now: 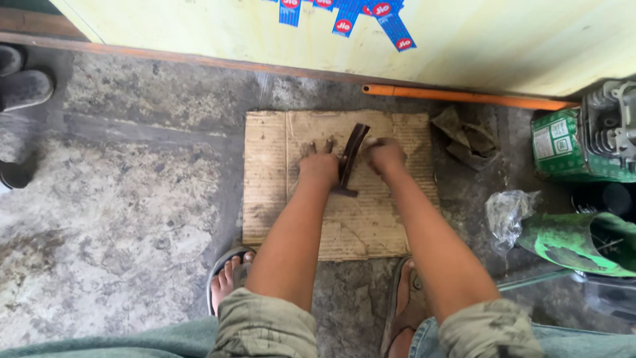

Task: The person scrubs a curved metal part with a white abrasive stick on a piece of cardboard. They then use a small metal file to scrape the surface of the part. The person repeatedly scrubs and files the metal part, occasionally wiping it with a cloth.

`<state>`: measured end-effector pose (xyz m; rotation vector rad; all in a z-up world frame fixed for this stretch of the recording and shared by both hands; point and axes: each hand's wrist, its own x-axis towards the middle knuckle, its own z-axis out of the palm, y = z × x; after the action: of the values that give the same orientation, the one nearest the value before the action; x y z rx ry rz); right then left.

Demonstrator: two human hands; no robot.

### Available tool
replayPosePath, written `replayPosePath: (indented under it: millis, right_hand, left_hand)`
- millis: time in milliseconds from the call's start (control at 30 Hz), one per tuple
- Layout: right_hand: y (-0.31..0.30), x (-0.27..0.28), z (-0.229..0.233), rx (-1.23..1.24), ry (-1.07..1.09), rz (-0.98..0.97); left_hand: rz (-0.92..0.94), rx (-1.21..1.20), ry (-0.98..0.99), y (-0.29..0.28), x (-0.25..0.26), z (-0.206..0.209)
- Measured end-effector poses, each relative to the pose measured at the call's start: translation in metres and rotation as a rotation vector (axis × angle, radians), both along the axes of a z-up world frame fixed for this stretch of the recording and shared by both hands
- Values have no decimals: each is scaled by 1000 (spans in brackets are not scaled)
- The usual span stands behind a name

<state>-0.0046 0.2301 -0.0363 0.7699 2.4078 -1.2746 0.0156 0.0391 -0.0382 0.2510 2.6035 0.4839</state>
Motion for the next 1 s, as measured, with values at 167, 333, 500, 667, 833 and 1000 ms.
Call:
replayPosePath:
  millis: [167,333,500,667,833,1000]
  right_hand:
    - [31,9,0,-319,313,-451]
    - [33,7,-13,-414,359,-520]
    - [10,6,13,-319,241,-303]
    - [16,3,-13,-62,320,-64]
    - [20,11,-47,90,354,86]
    - [13,19,-45,98,363,195]
  left_hand:
    - [56,42,-48,-1,2,15]
    - [51,17,-58,-1,6,32]
    - [42,75,-63,-6,5,35]
    - [126,188,-153,-4,6,34]
    - [188,170,-190,6,8,30]
    - [269,249,-150,6,13,32]
